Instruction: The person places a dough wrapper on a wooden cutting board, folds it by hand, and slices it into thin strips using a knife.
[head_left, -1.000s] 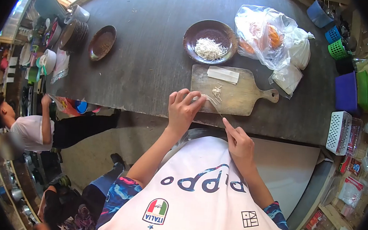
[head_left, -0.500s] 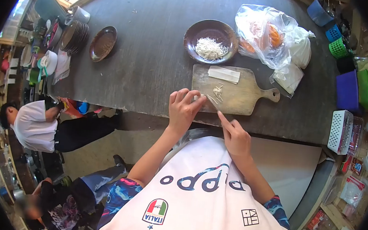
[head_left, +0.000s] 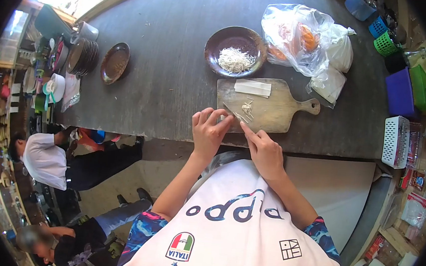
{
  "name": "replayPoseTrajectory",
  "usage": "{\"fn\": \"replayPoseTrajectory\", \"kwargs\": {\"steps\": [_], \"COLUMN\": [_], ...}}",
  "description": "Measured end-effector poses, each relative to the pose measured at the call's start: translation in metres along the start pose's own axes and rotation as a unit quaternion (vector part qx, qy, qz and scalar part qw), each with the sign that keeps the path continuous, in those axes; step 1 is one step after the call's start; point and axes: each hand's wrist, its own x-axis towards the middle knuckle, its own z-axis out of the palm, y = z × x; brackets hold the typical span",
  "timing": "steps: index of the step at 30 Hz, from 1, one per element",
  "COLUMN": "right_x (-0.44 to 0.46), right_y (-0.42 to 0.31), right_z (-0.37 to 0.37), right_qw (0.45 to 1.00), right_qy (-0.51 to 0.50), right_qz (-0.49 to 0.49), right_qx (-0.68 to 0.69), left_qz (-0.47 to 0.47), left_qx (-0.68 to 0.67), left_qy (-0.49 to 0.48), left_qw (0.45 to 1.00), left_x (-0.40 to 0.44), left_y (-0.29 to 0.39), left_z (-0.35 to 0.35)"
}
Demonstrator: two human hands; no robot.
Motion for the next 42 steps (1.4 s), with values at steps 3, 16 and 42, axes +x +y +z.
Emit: {"fn": "replayPoseTrajectory", "kwargs": {"steps": [3,16,42], "right_x": [-0.019,0.008,-0.001], "right_y": [0.007,-0.003,-0.001], "right_z": [-0.01,0.004,-0.007], "right_qw": [1.0,1.0,0.999], "right_qy": [-0.007,0.006,-0.026], "right_qz": [0.006,-0.005,0.016], "right_qx": [0.01,0.019,0.036], "left_qz": [-0.005,-0.005,-0.017], "left_qx": [-0.001,-0.003,-0.001], "left_qy": [0.001,0.004,0.015], "left_qw": [1.0,1.0,1.0], "left_x": [0.0,0.0,-0.002], "left_y": [0.002,-0.002,0.002], "left_z": [-0.001,0.001,0.001]}}
